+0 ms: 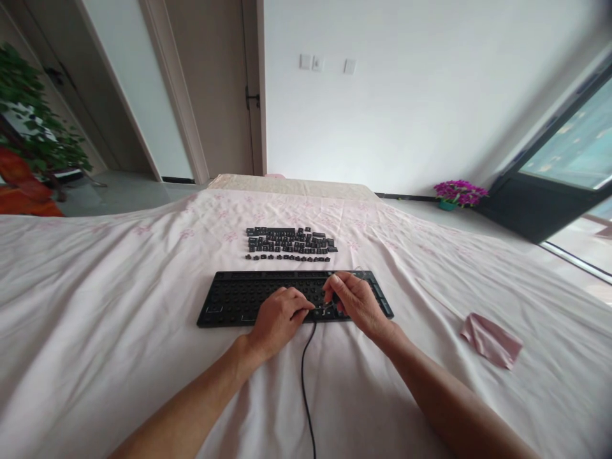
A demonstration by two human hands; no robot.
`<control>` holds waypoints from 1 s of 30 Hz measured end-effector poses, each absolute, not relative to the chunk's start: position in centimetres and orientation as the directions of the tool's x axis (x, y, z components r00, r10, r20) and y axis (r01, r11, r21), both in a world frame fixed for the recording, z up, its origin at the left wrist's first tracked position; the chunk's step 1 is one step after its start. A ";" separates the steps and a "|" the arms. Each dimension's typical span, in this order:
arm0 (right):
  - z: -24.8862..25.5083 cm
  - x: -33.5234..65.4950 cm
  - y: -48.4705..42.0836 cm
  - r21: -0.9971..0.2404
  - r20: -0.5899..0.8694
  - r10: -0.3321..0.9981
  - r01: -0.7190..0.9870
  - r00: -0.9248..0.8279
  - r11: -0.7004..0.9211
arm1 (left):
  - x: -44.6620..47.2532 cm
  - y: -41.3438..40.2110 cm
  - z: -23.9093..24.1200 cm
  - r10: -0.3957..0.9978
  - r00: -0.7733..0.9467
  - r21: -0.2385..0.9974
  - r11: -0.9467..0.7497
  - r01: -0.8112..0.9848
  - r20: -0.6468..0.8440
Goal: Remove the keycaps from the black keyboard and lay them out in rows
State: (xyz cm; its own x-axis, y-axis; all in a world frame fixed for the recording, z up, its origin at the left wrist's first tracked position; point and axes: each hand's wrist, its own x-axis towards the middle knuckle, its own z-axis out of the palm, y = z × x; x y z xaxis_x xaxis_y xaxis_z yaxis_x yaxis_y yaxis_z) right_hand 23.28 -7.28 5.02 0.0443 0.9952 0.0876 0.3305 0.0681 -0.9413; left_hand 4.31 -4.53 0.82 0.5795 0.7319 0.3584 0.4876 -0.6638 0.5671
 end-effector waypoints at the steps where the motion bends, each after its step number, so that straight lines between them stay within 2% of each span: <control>1: 5.0 23.3 -7.2 -0.939 0.093 0.994 0.336 0.049 0.072 | 4.3 -4.6 0.9 0.725 0.586 0.553 -0.673 0.492 0.361; 7: 4.5 23.4 -7.2 -0.944 0.122 0.985 0.321 0.123 0.077 | 4.6 -4.6 0.7 0.732 0.583 0.494 -0.675 0.548 0.354; 13: 4.1 22.5 -7.8 -0.913 0.158 0.985 0.390 0.075 0.116 | 4.3 -4.2 0.2 0.762 0.544 0.594 -0.631 0.499 0.352; 16: 4.0 22.1 -8.0 -0.858 0.178 0.983 0.497 0.047 0.132 | 4.1 -4.2 0.1 0.760 0.547 0.619 -0.627 0.472 0.352; 22: 4.2 21.6 -7.8 -0.702 0.266 0.963 0.677 -0.040 0.222 | 4.1 -4.5 0.3 0.746 0.579 0.567 -0.646 0.511 0.329; 30: 3.8 20.4 -7.1 -0.570 0.313 0.926 0.739 -0.209 0.359 | 5.1 -5.1 0.0 0.799 0.504 0.510 -0.599 0.618 0.328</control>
